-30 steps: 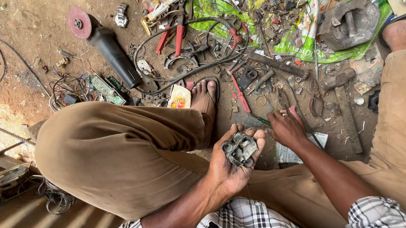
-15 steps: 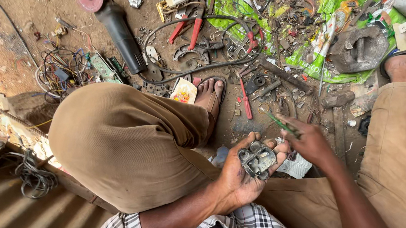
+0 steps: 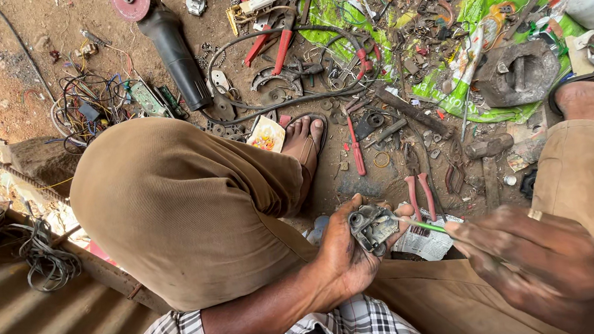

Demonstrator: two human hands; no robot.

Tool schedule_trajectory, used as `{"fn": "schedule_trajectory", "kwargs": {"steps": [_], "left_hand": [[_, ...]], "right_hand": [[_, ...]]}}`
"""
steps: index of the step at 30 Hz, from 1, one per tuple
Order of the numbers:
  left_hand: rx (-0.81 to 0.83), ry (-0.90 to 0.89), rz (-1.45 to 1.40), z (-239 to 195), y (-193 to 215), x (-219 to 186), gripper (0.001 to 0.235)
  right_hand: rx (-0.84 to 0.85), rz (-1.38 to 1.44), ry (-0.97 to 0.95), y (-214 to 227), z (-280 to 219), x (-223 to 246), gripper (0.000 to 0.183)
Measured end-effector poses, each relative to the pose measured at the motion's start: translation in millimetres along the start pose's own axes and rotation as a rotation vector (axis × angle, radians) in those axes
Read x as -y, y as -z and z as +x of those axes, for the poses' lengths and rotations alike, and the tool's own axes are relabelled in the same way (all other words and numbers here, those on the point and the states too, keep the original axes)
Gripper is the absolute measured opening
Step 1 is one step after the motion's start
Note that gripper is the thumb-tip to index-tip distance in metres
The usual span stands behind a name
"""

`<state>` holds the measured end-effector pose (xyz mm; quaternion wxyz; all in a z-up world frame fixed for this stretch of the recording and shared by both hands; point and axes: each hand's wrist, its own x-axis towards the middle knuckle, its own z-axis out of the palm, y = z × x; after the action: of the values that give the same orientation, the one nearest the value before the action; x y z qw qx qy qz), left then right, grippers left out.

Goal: The person disassembles and cleans a small mechanical housing, possibly a carburetor or pump part, using a screwdriver to remove internal pieces and a cloth to wipe them down.

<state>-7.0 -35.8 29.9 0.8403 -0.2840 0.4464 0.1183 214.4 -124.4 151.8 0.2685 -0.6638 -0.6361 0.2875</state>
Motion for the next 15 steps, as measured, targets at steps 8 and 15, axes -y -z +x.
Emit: {"fn": "schedule_trajectory", "kwargs": {"steps": [8, 15], "left_hand": [[-0.007, -0.059, 0.161, 0, -1, 2, 0.032], [-0.002, -0.163, 0.322, -3, 1, 4, 0.034]], "right_hand": [[0.172, -0.106, 0.025, -10, 25, -1, 0.037], [0.165, -0.126, 0.012, -15, 31, 5, 0.029]]}}
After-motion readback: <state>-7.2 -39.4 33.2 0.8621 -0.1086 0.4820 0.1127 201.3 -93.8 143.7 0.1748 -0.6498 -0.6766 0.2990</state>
